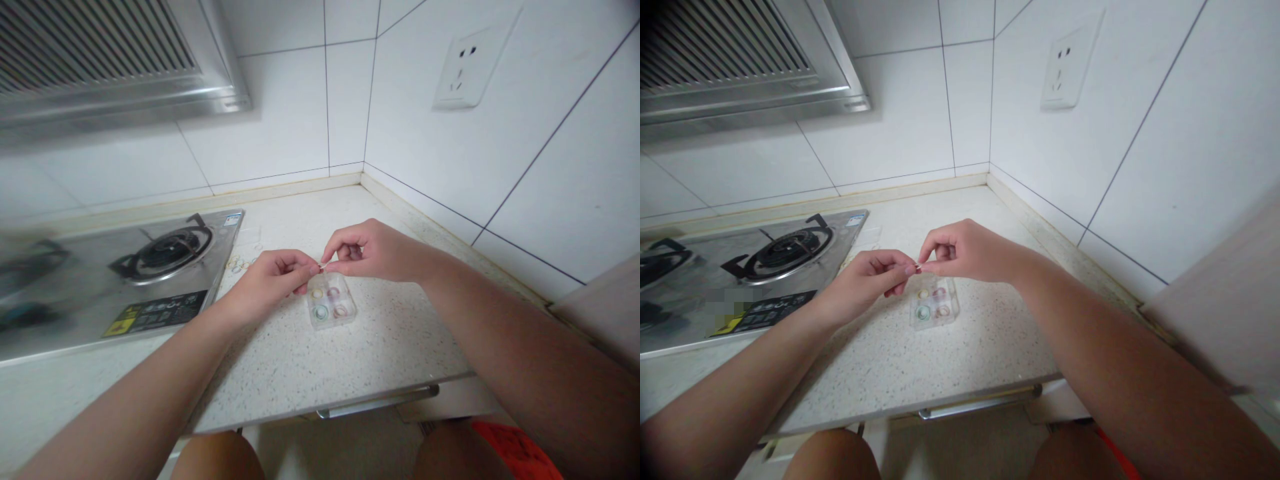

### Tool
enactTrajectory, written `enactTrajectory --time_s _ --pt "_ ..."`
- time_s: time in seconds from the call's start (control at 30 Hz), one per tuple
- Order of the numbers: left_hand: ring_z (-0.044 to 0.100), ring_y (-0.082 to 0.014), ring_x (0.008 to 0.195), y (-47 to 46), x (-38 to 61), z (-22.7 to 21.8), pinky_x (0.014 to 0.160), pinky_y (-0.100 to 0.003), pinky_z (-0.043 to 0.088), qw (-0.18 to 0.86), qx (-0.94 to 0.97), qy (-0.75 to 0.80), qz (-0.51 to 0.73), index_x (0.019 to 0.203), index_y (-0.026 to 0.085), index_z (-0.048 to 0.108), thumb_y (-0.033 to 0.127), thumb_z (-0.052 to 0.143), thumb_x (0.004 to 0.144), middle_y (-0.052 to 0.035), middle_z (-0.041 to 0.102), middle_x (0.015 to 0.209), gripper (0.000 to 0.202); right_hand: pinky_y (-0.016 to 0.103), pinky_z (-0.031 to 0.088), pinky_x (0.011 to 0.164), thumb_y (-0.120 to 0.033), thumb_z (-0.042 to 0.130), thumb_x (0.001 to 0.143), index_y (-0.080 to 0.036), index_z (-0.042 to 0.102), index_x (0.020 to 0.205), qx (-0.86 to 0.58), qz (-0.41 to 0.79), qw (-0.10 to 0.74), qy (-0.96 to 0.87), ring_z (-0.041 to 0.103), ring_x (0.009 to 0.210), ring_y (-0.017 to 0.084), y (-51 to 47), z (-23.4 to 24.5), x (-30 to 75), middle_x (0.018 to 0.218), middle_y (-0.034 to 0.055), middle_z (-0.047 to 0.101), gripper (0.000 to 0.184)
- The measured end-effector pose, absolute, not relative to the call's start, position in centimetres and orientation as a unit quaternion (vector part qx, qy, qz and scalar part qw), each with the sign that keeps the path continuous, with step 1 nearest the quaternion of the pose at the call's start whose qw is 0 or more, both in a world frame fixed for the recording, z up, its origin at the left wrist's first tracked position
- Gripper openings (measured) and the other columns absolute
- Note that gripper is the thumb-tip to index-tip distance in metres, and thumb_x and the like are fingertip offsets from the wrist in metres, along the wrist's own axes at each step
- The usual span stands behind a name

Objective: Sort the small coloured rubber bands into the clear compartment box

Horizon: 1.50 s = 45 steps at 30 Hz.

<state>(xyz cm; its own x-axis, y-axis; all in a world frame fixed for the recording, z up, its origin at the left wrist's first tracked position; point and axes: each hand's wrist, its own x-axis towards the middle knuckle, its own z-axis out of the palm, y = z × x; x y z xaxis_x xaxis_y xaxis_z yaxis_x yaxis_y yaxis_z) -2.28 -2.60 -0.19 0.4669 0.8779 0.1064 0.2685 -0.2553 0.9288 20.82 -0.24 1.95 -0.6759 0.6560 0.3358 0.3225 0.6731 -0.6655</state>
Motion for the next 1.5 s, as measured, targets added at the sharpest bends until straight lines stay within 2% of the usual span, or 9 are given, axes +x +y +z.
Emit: enactTrajectory --time_s 0.37,0.7,0.9,1.3,1.5 --pt "0.045 -0.0075 0.055 -2.7 -2.19 -0.1 0.052 -0.021 0.031 0.457 0.723 0.401 0.328 0.082 0.014 0.069 0.037 0.064 0.091 0.0031 0.057 0.061 0.025 0.022 0.034 0.053 -0.03 0.069 0.085 -0.015 0.071 0.103 -0.278 0.282 0.29 -0.871 0.043 0.055 0.007 -0.17 1.9 20.81 0.063 -0.0047 0.053 0.023" --pt "0.044 -0.0079 0.056 -2.63 -2.32 -0.17 0.052 -0.022 0.031 0.45 0.728 0.405 0.322 0.084 0.014 0.069 0.039 0.064 0.091 0.0029 0.056 0.061 0.027 0.022 0.034 0.053 -0.034 0.069 0.086 -0.014 0.071 0.1 -0.275 0.28 0.294 -0.872 0.044 0.055 0.007 -0.19 1.93 20.78 0.064 -0.0039 0.055 0.024" --pt "0.046 -0.0074 0.057 -2.54 -2.41 -0.31 0.053 -0.021 0.032 0.444 0.733 0.399 0.327 0.082 0.014 0.069 0.039 0.065 0.091 0.0031 0.056 0.062 0.027 0.023 0.037 0.056 -0.036 0.065 0.088 -0.013 0.073 0.094 -0.292 0.285 0.285 -0.868 0.053 0.063 0.01 -0.33 2.19 20.72 0.071 0.0011 0.064 0.025" --pt "0.049 -0.0084 0.058 -2.46 -2.4 -0.45 0.054 -0.021 0.036 0.439 0.737 0.388 0.337 0.082 0.014 0.07 0.038 0.068 0.088 0.0023 0.058 0.064 0.024 0.023 0.035 0.056 -0.031 0.063 0.087 -0.014 0.072 0.089 -0.295 0.288 0.27 -0.87 0.05 0.061 0.009 -0.46 2.15 20.66 0.067 -0.0008 0.061 0.02" --pt "0.048 -0.0091 0.057 -2.39 -2.6 -0.44 0.053 -0.021 0.035 0.432 0.741 0.389 0.335 0.081 0.015 0.069 0.043 0.066 0.089 0.0023 0.056 0.062 0.03 0.024 0.035 0.057 -0.032 0.064 0.087 -0.014 0.072 0.088 -0.286 0.287 0.286 -0.868 0.05 0.062 0.01 -0.38 2.23 20.68 0.068 -0.0006 0.061 0.02"
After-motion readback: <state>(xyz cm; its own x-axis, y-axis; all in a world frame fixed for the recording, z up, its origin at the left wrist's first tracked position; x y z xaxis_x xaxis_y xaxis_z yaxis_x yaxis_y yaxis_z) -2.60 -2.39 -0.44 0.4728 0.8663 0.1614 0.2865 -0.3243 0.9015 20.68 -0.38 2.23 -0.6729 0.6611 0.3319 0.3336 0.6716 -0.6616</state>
